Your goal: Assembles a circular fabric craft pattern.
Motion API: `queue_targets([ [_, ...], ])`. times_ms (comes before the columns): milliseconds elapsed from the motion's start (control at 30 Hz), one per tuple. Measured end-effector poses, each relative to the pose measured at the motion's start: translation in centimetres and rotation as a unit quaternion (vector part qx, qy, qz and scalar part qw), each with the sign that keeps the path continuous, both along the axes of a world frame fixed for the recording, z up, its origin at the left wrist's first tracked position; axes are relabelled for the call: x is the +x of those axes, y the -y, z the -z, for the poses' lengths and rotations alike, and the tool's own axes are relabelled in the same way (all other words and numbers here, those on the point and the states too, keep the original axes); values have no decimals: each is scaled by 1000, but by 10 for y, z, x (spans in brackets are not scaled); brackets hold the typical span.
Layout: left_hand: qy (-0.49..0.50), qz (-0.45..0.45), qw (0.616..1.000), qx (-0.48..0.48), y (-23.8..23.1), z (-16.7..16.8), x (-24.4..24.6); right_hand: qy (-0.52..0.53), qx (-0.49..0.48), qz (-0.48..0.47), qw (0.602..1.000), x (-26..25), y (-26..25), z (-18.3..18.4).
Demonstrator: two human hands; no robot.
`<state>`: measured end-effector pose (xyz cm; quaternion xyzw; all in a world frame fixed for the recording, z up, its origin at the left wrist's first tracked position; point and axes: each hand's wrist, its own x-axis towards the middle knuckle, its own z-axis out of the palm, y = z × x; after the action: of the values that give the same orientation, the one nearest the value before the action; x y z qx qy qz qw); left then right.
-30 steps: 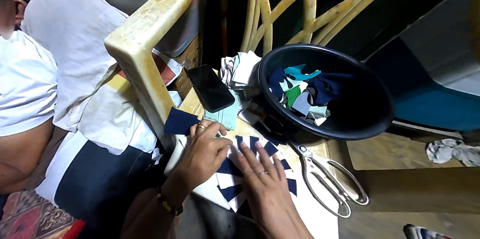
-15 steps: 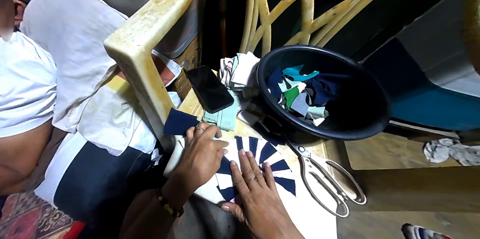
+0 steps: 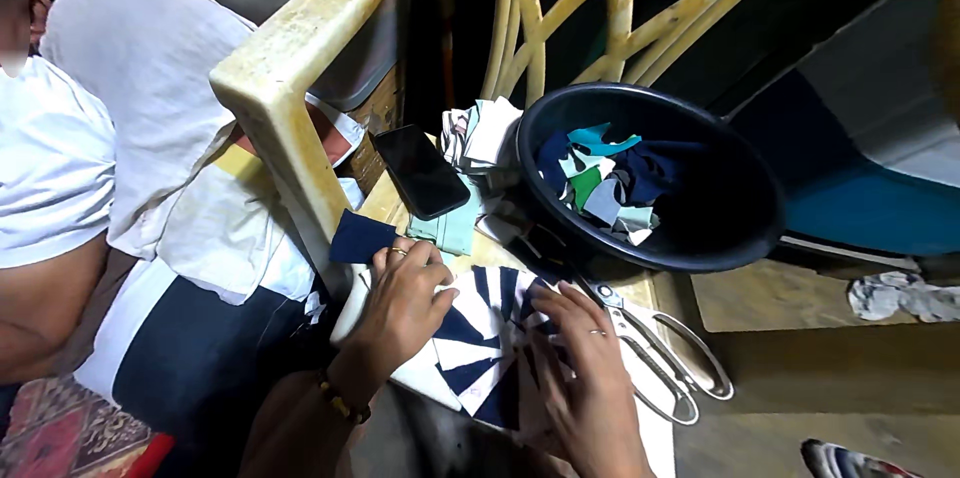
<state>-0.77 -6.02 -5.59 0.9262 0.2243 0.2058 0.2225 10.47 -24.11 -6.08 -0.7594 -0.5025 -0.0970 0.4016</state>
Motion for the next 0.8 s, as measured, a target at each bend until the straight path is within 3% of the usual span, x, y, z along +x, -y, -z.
queue_targets([
  [200,117,-34,992,17,-2,10,2,36,-3,-32,999,-5,-9,16],
  [433,278,-103,955,13,-15,2,-11,75,-21,-16,997,-15,-19,22],
  [533,266,-102,959,-8,-23,-3,-27,92,-15,-9,996,-15,-21,21],
  [667,172,-62,980,-80,-30,-9,-49,110,-19,-11,994,-14,-24,20],
  [800,132,-59,986,-83,-34,-10,-59,103,2,-10,995,-10,-25,19],
])
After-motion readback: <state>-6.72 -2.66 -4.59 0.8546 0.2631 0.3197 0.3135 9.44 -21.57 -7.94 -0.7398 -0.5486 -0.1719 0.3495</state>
